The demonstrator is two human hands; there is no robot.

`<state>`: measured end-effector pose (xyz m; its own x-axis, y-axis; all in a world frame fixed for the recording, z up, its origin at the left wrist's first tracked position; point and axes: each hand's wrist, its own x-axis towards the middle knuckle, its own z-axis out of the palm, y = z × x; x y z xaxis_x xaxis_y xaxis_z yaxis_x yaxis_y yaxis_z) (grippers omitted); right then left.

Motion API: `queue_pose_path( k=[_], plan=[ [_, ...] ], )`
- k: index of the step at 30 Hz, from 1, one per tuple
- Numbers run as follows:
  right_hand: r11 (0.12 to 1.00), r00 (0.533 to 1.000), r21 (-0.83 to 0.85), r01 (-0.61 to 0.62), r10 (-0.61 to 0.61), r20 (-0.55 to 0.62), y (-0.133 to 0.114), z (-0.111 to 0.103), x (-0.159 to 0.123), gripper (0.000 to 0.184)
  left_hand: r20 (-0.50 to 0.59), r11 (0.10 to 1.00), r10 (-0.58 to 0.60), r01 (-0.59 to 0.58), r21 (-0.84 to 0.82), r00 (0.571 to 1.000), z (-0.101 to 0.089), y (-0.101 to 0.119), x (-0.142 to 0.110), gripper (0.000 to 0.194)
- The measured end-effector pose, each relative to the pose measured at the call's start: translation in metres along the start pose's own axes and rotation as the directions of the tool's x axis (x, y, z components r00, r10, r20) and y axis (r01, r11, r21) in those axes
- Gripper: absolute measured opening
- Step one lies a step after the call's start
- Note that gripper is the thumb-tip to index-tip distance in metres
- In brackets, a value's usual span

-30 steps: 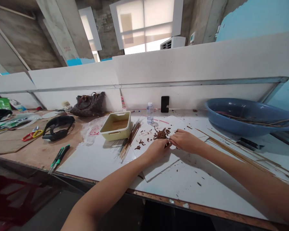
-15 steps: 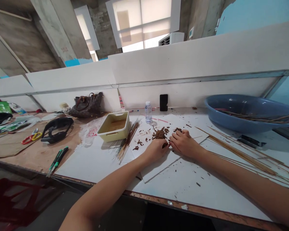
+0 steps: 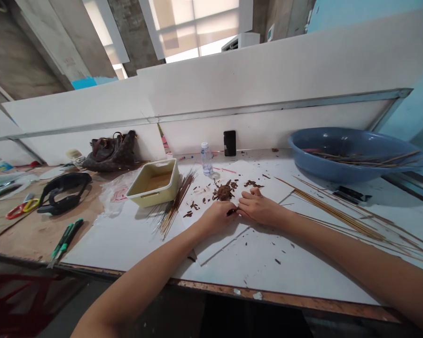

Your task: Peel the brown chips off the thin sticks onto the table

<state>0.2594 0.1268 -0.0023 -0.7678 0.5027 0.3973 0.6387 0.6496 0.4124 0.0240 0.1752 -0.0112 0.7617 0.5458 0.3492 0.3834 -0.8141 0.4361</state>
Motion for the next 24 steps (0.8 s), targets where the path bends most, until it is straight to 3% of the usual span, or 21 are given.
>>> queue_pose_path(
  k=[4, 10, 16, 21, 24],
  plan=[
    [1.000, 0.998, 0.016, 0.019, -0.020, 0.054, 0.002, -0.002, 0.000, 0.032, 0.017, 1.000, -0.028, 0.028, 0.002, 0.999, -0.002, 0.003, 0.001, 0.012],
    [0.992, 0.994, 0.098, -0.081, 0.073, 0.080, 0.003, -0.011, 0.000, 0.032, 0.033, 0.991, -0.133, 0.134, -0.015, 0.991, -0.004, 0.007, 0.005, 0.012],
    [0.984, 0.987, 0.108, -0.144, 0.135, 0.083, 0.010, -0.015, -0.002, 0.034, 0.041, 0.989, -0.148, 0.149, -0.024, 0.988, -0.006, 0.008, 0.006, 0.014],
    [0.990, 0.998, 0.141, -0.019, 0.009, 0.070, 0.017, -0.013, -0.008, 0.044, 0.020, 0.997, -0.082, 0.082, -0.003, 0.996, -0.007, 0.007, 0.004, 0.014],
    [0.995, 0.997, 0.079, 0.056, -0.060, 0.043, 0.018, -0.011, -0.009, 0.038, -0.002, 0.999, -0.047, 0.047, 0.011, 0.999, -0.009, 0.006, 0.003, 0.012]
  ],
)
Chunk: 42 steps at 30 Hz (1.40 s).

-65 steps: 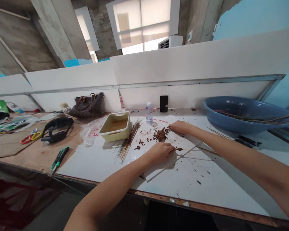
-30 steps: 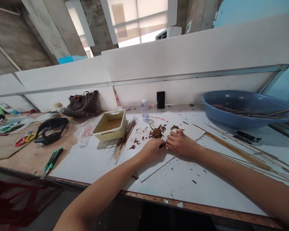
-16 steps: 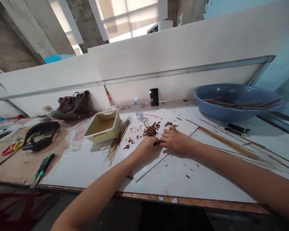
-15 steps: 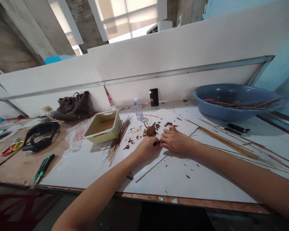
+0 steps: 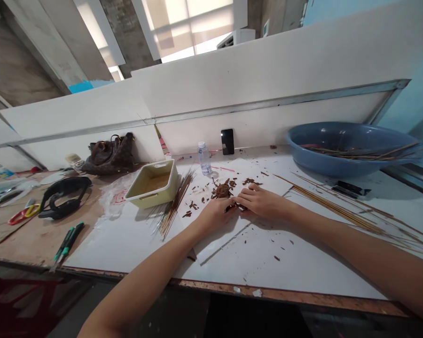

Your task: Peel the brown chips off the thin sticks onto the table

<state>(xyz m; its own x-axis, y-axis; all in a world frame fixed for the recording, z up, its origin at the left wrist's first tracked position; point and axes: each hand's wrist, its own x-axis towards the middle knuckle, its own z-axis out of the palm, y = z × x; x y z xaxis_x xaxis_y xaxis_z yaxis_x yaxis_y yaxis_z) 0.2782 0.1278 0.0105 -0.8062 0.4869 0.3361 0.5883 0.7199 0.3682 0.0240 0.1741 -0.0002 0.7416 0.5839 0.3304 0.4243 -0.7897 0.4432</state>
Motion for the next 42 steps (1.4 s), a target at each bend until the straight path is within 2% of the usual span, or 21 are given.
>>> queue_pose_path(
  k=[2, 8, 14, 26, 34, 42],
  plan=[
    [0.999, 1.000, -0.019, 0.026, -0.026, -0.016, 0.000, 0.001, 0.000, 0.037, -0.004, 1.000, -0.006, 0.006, -0.005, 1.000, -0.001, -0.001, 0.000, 0.011],
    [0.998, 0.998, 0.033, 0.049, -0.047, -0.040, 0.004, 0.001, 0.000, 0.053, -0.012, 0.999, -0.033, 0.033, -0.005, 0.999, -0.001, -0.002, 0.001, 0.017],
    [0.998, 0.998, 0.019, 0.051, -0.051, -0.038, 0.006, 0.003, -0.002, 0.053, 0.008, 0.997, -0.057, 0.057, -0.042, 0.998, -0.003, -0.003, 0.002, 0.020],
    [0.996, 0.997, 0.046, 0.081, -0.080, -0.022, 0.004, 0.005, -0.006, 0.052, -0.001, 1.000, -0.005, 0.005, -0.030, 1.000, 0.000, -0.003, -0.001, 0.021],
    [0.994, 0.997, 0.092, 0.064, -0.061, -0.040, 0.002, 0.005, -0.004, 0.037, 0.007, 0.999, 0.034, -0.034, 0.030, 0.999, 0.003, -0.001, -0.002, 0.019],
    [0.983, 0.997, 0.181, 0.003, 0.011, -0.077, -0.004, 0.006, -0.003, 0.028, 0.021, 0.999, 0.030, -0.031, 0.034, 0.999, 0.003, 0.004, -0.002, 0.016]
  ],
)
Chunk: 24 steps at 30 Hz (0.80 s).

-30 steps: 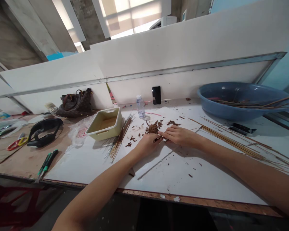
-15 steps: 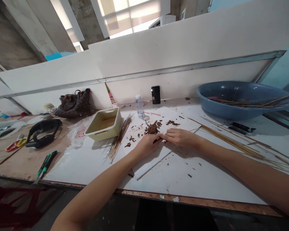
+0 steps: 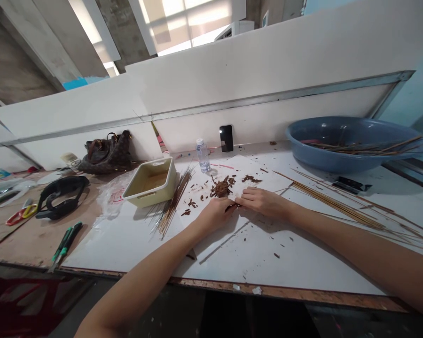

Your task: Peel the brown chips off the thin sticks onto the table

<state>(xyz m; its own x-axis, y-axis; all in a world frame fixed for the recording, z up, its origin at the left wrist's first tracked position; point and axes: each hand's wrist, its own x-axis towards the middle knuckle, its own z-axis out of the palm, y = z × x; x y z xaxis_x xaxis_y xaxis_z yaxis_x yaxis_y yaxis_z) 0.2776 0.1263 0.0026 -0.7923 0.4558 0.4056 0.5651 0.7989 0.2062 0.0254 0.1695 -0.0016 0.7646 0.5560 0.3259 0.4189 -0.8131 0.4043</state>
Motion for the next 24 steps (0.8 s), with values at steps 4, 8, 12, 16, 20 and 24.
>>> queue_pose_path(
  k=[4, 8, 12, 16, 20, 24],
  plan=[
    [0.998, 0.998, 0.041, -0.054, 0.055, -0.007, -0.002, 0.003, 0.001, 0.026, 0.009, 1.000, -0.010, 0.010, 0.027, 1.000, 0.002, -0.002, 0.001, 0.017],
    [0.982, 0.991, 0.134, -0.130, 0.132, -0.013, -0.003, 0.005, 0.004, 0.024, -0.020, 0.997, 0.015, -0.013, 0.079, 1.000, 0.002, -0.002, 0.000, 0.018],
    [0.977, 0.981, 0.108, -0.184, 0.190, -0.044, -0.002, 0.010, 0.005, 0.027, -0.042, 0.987, 0.051, -0.044, 0.154, 0.998, -0.001, -0.002, -0.001, 0.021],
    [0.979, 0.977, -0.032, -0.202, 0.199, -0.074, 0.000, 0.017, 0.002, 0.042, -0.045, 0.975, 0.075, -0.063, 0.212, 0.996, -0.001, -0.005, -0.001, 0.023],
    [0.978, 0.976, -0.046, -0.202, 0.198, -0.085, -0.002, 0.021, 0.001, 0.038, -0.052, 0.975, 0.090, -0.078, 0.206, 0.995, 0.001, -0.007, -0.001, 0.021],
    [0.984, 0.981, -0.065, -0.169, 0.161, -0.112, -0.005, 0.023, 0.004, 0.027, -0.049, 0.977, 0.103, -0.092, 0.195, 0.993, 0.003, -0.008, -0.002, 0.022]
  ],
)
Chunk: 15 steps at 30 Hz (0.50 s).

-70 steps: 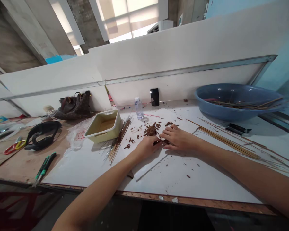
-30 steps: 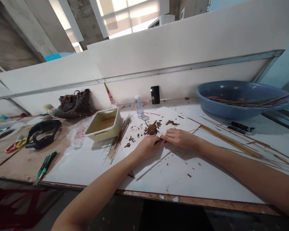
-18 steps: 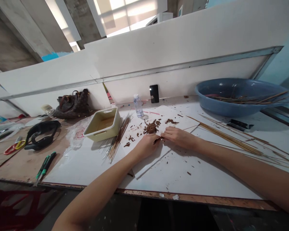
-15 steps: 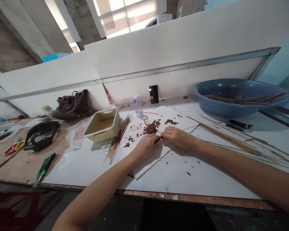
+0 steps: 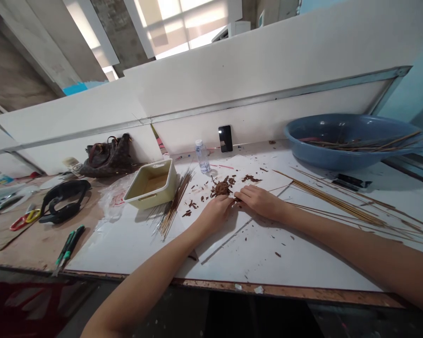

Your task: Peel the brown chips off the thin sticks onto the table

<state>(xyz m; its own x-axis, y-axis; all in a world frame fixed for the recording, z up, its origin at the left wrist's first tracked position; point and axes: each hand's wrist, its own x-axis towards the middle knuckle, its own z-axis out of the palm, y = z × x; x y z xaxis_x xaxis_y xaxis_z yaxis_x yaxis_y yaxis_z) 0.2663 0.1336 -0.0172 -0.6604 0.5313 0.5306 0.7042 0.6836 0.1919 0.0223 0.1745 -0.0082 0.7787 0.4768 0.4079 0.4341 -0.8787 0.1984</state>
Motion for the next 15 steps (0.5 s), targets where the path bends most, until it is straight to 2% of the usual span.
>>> queue_pose_path(
  k=[10, 15],
  plan=[
    [0.989, 0.999, 0.144, -0.030, 0.025, 0.033, -0.0091, -0.0064, 0.0019, 0.025, -0.004, 0.999, 0.035, -0.035, 0.010, 0.999, 0.0012, -0.0021, -0.0007, 0.024],
    [0.995, 0.999, 0.089, -0.051, 0.052, -0.006, -0.0048, -0.0037, 0.0027, 0.028, -0.016, 1.000, -0.005, 0.005, 0.016, 1.000, -0.0027, -0.0030, 0.0018, 0.020]
  ],
)
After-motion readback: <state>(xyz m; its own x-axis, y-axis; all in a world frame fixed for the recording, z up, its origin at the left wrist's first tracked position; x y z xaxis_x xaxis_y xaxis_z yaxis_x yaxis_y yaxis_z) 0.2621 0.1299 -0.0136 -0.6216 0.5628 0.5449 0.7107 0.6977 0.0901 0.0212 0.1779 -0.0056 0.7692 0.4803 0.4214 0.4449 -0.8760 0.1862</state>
